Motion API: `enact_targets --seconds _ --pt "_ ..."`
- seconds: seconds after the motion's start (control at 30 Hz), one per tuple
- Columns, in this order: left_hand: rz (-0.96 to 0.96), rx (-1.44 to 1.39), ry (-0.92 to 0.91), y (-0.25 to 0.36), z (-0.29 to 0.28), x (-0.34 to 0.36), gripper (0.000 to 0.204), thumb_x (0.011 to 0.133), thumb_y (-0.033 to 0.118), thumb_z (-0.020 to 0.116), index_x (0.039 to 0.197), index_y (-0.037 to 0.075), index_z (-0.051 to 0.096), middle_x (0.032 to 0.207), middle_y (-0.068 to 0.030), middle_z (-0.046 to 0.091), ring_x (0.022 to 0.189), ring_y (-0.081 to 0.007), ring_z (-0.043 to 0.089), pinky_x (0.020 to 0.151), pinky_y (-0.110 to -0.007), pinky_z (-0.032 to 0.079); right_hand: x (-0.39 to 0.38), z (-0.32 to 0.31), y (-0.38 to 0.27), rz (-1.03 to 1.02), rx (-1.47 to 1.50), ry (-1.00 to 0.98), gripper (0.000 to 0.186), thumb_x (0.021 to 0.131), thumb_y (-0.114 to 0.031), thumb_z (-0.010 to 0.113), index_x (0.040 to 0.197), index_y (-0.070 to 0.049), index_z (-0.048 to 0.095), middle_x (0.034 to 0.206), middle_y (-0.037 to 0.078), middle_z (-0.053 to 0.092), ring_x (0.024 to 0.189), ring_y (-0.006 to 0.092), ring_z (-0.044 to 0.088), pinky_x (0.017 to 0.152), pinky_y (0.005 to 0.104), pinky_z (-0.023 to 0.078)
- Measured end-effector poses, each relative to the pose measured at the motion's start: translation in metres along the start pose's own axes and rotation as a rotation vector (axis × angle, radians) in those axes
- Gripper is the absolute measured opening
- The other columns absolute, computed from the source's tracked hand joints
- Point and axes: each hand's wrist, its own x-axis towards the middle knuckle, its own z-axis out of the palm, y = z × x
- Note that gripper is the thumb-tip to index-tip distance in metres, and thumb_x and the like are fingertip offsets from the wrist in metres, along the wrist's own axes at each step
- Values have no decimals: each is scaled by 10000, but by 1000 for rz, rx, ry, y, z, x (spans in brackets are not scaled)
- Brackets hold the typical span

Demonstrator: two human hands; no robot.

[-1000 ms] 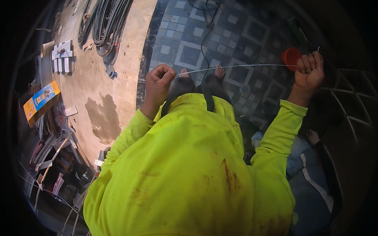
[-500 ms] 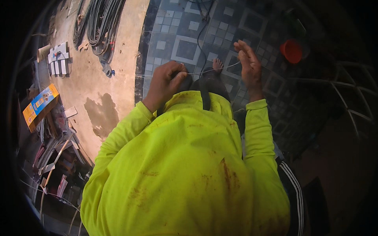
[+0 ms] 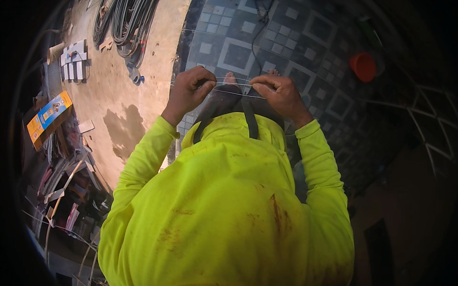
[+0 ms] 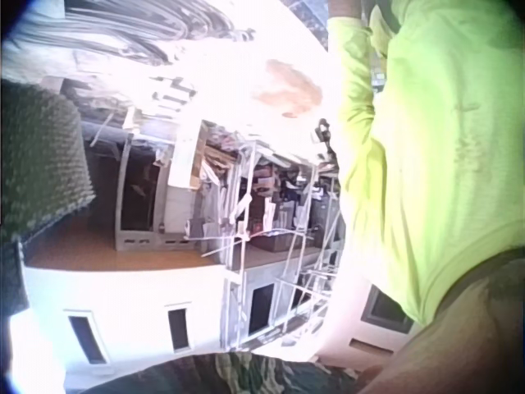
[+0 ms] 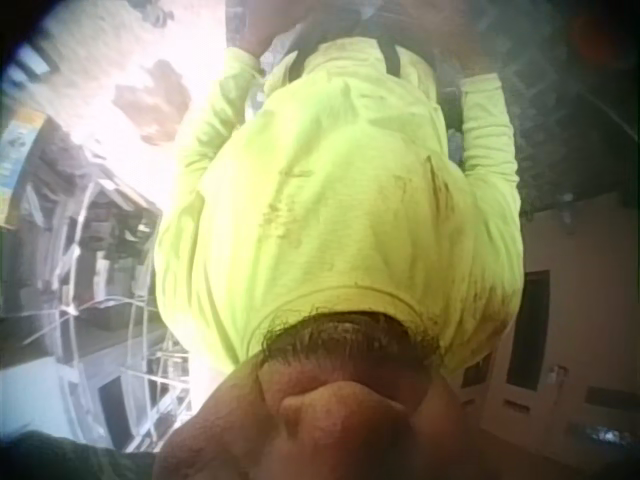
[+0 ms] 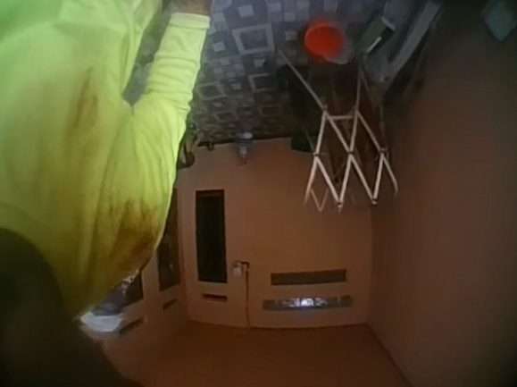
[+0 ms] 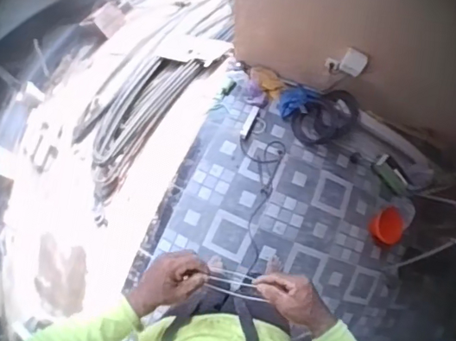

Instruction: The person prepares an electrical wire by stripping the insulation, twisting the inner filaments, and inserting the wire into a small blue electronic component. They use pliers to secure the connection.

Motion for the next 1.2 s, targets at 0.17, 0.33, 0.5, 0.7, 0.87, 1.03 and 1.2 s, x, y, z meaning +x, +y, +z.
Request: enact_targets --seconds 0.17,0.33,0.5,0.7,0.87,1.03,1.2 --pt "-25 48 14 -46 -16 -17 61 839 19 697 880 14 652 816 -105 638 672 -261 629 595 -336 477 -7 -2 15 40 -102 113 167 937 -116 666 1031 -5 747 855 82 745 766 125 662 706 279 515" --pt "-60 76 23 -89 -18 -32 49 837 26 674 866 29 634 818 -95 633 660 -261 620 594 -337 475 -12 1 44 111 -199 182 161 926 -110 683 1022 5 741 895 101 756 766 150 693 699 278 520" --pt "-54 115 82 -99 -2 -28 46 811 30 646 850 43 626 791 -104 620 673 -289 630 606 -360 486 2 2 75 165 -659 17 217 951 -154 660 1108 -20 725 1106 109 744 1020 218 690 870 345 512" --pt "-60 118 47 -96 -7 -15 44 801 40 643 832 48 614 785 -103 606 680 -309 633 610 -376 489 83 95 49 -220 23 49 287 1017 -175 561 1238 -30 675 1219 131 703 1145 239 653 1032 365 478" --pt "-43 67 81 -101 -16 -5 51 825 45 666 854 32 626 821 -109 631 703 -298 650 623 -364 503 98 151 46 96 510 -88 253 1032 -184 563 1169 -3 676 920 6 657 795 64 596 712 218 481" --pt "-68 -61 121 -120 -28 -4 61 805 69 681 857 71 650 802 -84 626 720 -301 634 619 -365 490 110 160 34 299 856 -128 192 1028 -168 579 1088 -12 672 689 -89 472 570 -11 383 511 179 301" --pt "-160 -239 199 -130 -47 -1 45 821 47 683 860 43 661 785 -66 647 669 -194 625 600 -300 472 117 175 24 301 1214 -98 177 1028 -132 571 1089 7 662 671 -81 467 529 -5 348 480 178 268"
